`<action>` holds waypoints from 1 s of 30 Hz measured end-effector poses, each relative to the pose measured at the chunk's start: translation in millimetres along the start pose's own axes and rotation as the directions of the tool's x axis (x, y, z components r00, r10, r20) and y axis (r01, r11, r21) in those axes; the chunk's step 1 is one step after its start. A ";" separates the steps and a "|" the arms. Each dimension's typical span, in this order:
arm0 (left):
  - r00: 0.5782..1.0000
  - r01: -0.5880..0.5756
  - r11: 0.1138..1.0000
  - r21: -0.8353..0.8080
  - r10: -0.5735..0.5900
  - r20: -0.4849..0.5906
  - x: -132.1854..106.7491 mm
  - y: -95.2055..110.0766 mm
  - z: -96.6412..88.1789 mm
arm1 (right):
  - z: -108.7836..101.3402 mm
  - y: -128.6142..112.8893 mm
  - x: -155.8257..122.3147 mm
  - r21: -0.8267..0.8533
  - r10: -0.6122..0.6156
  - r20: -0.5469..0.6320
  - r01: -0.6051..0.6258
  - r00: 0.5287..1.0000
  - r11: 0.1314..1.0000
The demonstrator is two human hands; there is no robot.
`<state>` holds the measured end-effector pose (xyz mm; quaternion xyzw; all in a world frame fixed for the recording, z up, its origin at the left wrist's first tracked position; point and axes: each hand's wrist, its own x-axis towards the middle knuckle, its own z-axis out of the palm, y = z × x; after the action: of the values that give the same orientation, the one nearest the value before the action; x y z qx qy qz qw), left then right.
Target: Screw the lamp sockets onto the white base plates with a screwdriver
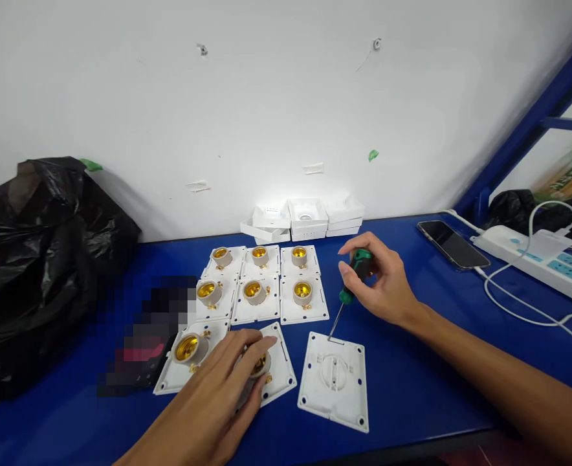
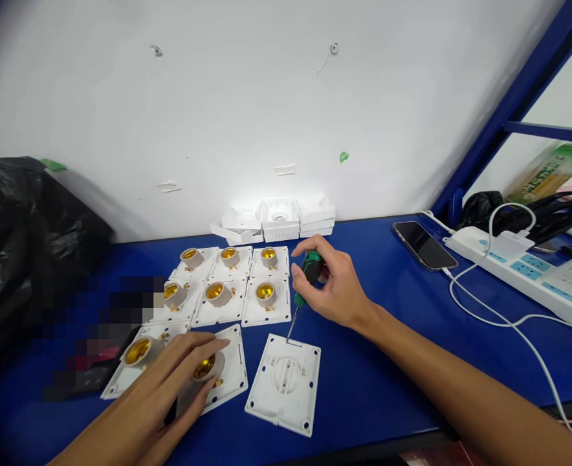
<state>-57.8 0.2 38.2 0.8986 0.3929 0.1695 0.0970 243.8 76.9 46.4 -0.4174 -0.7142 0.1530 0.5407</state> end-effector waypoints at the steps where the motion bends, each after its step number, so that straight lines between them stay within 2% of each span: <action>1: 1.000 0.001 1.000 0.003 -0.001 0.003 -0.5 -2.1 -1.3 | 1.4 1.1 0.0 0.003 0.008 0.001 -0.008 1.000 1.000; 7: 1.000 -0.004 1.000 0.004 0.004 0.015 -0.7 -19.1 -3.2 | 7.8 7.5 0.7 0.039 0.056 -0.013 -0.055 0.998 0.998; 11: 0.997 -0.016 0.999 0.032 0.018 -0.070 -1.4 -8.8 1.7 | 7.6 8.6 1.6 0.075 0.082 -0.036 -0.079 0.996 0.994; 13: 0.990 -0.095 0.993 0.065 0.101 -0.098 1.2 7.1 7.1 | 7.4 8.9 2.0 0.100 0.102 -0.065 -0.095 0.993 0.990; 14: 0.978 -0.176 0.981 0.080 0.184 -0.101 3.8 16.3 10.6 | 7.4 9.3 2.3 0.115 0.114 -0.081 -0.104 0.990 0.988; 15: 0.946 -0.298 0.949 0.101 0.308 -0.104 7.2 25.6 14.3 | 7.3 10.1 2.5 0.132 0.126 -0.094 -0.113 0.987 0.985; 16: 0.923 -0.372 0.921 0.118 0.380 -0.056 11.1 34.3 18.2 | 7.3 11.1 2.9 0.151 0.139 -0.102 -0.123 0.985 0.981; 17: 0.916 -0.400 0.906 0.138 0.401 0.022 14.9 41.8 22.1 | 7.3 12.3 3.3 0.169 0.152 -0.104 -0.133 0.983 0.977; 18: 0.905 -0.424 0.893 0.149 0.422 0.046 18.3 47.7 25.8 | 7.3 13.5 3.7 0.187 0.163 -0.099 -0.143 0.982 0.972; 19: 0.904 -0.425 0.890 0.164 0.427 0.021 20.9 52.0 29.1 | 7.4 14.5 4.2 0.202 0.172 -0.085 -0.152 0.981 0.967; 20: 0.899 -0.418 0.893 0.168 0.433 -0.062 22.6 54.7 31.7 | 7.5 15.2 4.5 0.214 0.177 -0.064 -0.159 0.982 0.964; 23: 0.929 -0.338 0.933 0.123 0.351 -0.114 23.5 56.2 34.7 | 8.7 14.0 4.3 0.230 0.168 0.043 -0.174 0.985 0.958; 27: 0.946 -0.302 0.950 0.081 0.309 -0.093 23.8 54.7 30.8 | 12.1 6.2 1.8 0.221 0.128 0.204 -0.173 0.971 0.960; 30: 0.953 -0.282 0.957 0.074 0.288 -0.092 24.9 55.0 27.9 | 14.8 1.8 0.9 0.196 0.086 0.339 -0.159 0.937 0.968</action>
<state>5.7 -19.6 35.1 0.9385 0.2686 0.2155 0.0243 231.2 82.1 40.4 -0.3675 -0.7450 0.3321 0.4467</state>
